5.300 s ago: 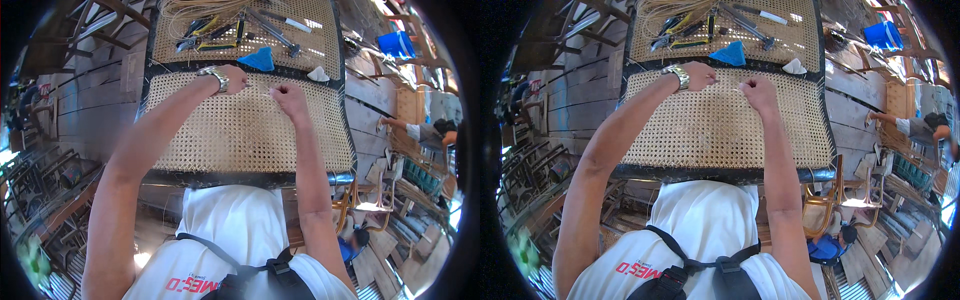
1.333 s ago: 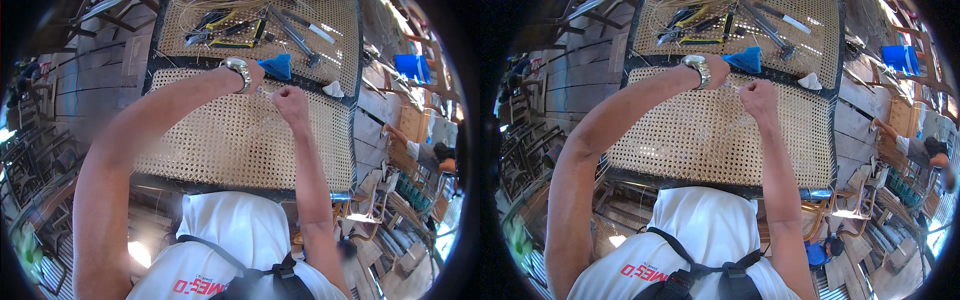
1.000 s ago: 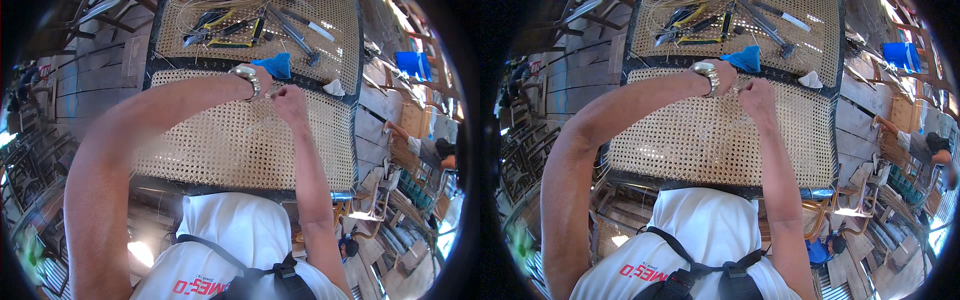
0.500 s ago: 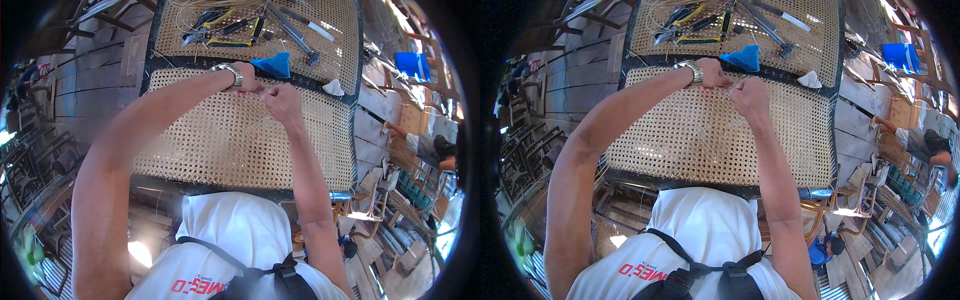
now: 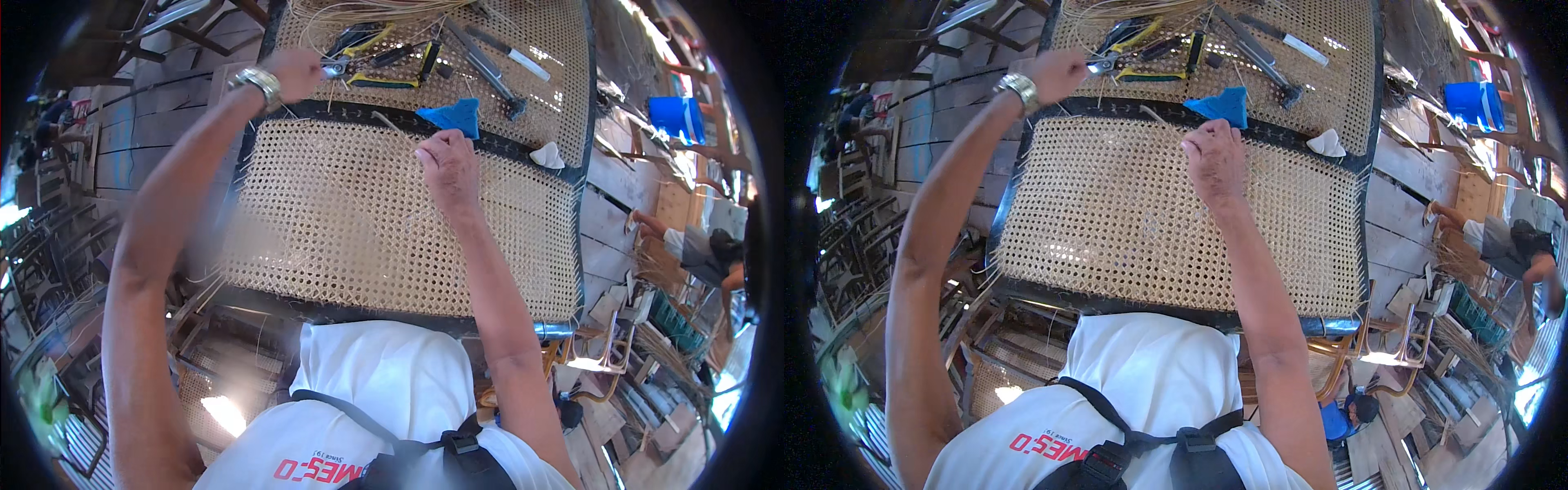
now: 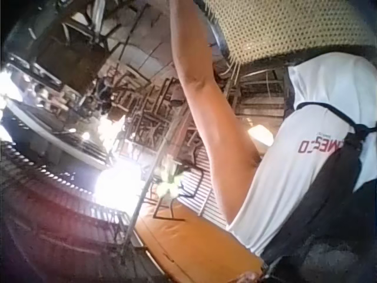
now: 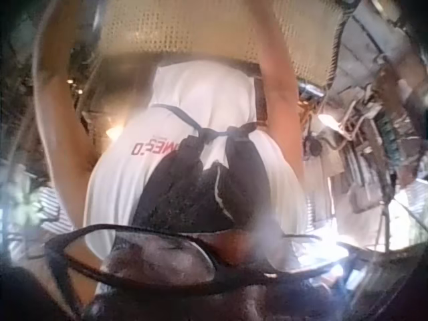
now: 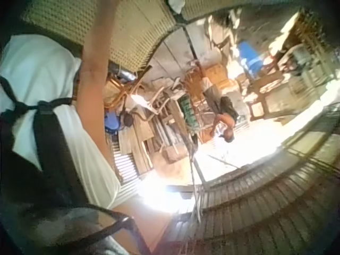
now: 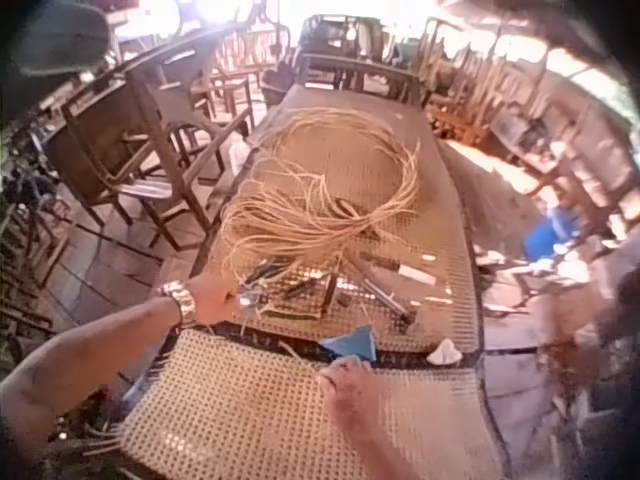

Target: Weaving rattan mesh onto the frame of a wooden chair using an awl and pliers.

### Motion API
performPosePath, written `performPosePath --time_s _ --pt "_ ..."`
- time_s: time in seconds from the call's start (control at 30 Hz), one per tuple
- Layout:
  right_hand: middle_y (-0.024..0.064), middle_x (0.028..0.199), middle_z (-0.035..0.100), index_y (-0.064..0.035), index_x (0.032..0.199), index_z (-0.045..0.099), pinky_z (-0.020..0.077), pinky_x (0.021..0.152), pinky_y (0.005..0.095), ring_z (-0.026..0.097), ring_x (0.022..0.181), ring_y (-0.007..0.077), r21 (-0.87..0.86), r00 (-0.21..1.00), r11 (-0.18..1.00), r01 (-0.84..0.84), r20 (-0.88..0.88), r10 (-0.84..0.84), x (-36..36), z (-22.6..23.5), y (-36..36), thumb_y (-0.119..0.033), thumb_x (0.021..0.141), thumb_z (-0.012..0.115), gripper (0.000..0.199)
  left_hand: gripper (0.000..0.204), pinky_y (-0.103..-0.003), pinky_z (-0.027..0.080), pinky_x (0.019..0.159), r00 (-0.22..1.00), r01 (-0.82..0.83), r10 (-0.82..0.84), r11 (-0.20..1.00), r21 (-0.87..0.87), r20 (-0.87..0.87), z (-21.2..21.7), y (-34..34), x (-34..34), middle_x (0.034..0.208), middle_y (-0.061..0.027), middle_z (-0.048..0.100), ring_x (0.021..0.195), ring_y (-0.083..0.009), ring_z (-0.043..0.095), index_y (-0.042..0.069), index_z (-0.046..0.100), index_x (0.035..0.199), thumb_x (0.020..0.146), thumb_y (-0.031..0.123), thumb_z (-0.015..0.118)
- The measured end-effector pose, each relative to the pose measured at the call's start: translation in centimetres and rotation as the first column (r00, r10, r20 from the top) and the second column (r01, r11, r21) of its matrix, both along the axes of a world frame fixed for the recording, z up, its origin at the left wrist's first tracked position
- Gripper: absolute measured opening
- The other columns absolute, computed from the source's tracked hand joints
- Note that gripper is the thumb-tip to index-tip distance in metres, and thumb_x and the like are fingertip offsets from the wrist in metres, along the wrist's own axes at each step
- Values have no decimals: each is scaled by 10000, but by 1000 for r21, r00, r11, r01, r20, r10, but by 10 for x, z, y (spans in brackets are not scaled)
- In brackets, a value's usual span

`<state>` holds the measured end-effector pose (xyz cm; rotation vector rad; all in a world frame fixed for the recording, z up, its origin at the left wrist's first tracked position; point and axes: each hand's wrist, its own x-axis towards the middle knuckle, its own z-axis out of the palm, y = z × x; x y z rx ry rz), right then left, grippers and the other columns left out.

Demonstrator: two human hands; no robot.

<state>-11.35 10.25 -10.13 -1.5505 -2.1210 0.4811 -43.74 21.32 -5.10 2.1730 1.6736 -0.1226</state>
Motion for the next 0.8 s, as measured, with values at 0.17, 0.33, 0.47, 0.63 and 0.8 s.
performPosePath --time_s 0.17,0.33,0.47,0.63,0.8 --pt "90 859 689 -45 971 676 497 733 327 635 751 204 -542 653 839 -48 -652 -385 2 18 21 -137 880 696 131 302 -448 529 778 984 143 -118 970 -197 134 -3 -51 90 958 -148 693 883 -321 673 77 685 996 950 352 567" --pt "34 616 614 14 749 684 445 563 305 556 583 108 -535 949 822 196 -108 -297 27 10 19 -309 803 754 334 336 -466 539 811 974 185 -212 946 -265 -80 -3 -46 144 992 -160 704 953 -341 681 75 707 977 927 381 579" --pt "158 737 705 -2 758 721 531 671 374 687 683 263 -606 944 756 248 -25 -329 22 26 20 -289 748 744 288 277 -475 561 794 951 266 -295 935 -236 -97 -8 -37 160 993 -183 720 926 -361 699 62 736 974 870 300 638" --pt "191 754 695 -11 728 714 531 683 395 690 724 325 -473 958 842 258 15 -286 18 24 18 -236 701 723 227 251 -470 580 761 896 367 -408 902 -229 -173 12 -32 181 968 -198 725 908 -349 714 25 740 942 789 212 670" --pt "183 760 695 -23 745 720 529 721 420 685 760 345 -480 959 832 278 80 -273 20 15 22 -231 708 723 212 246 -473 581 734 886 375 -426 890 -257 -183 2 -36 194 960 -206 723 901 -345 715 15 738 917 782 215 691"
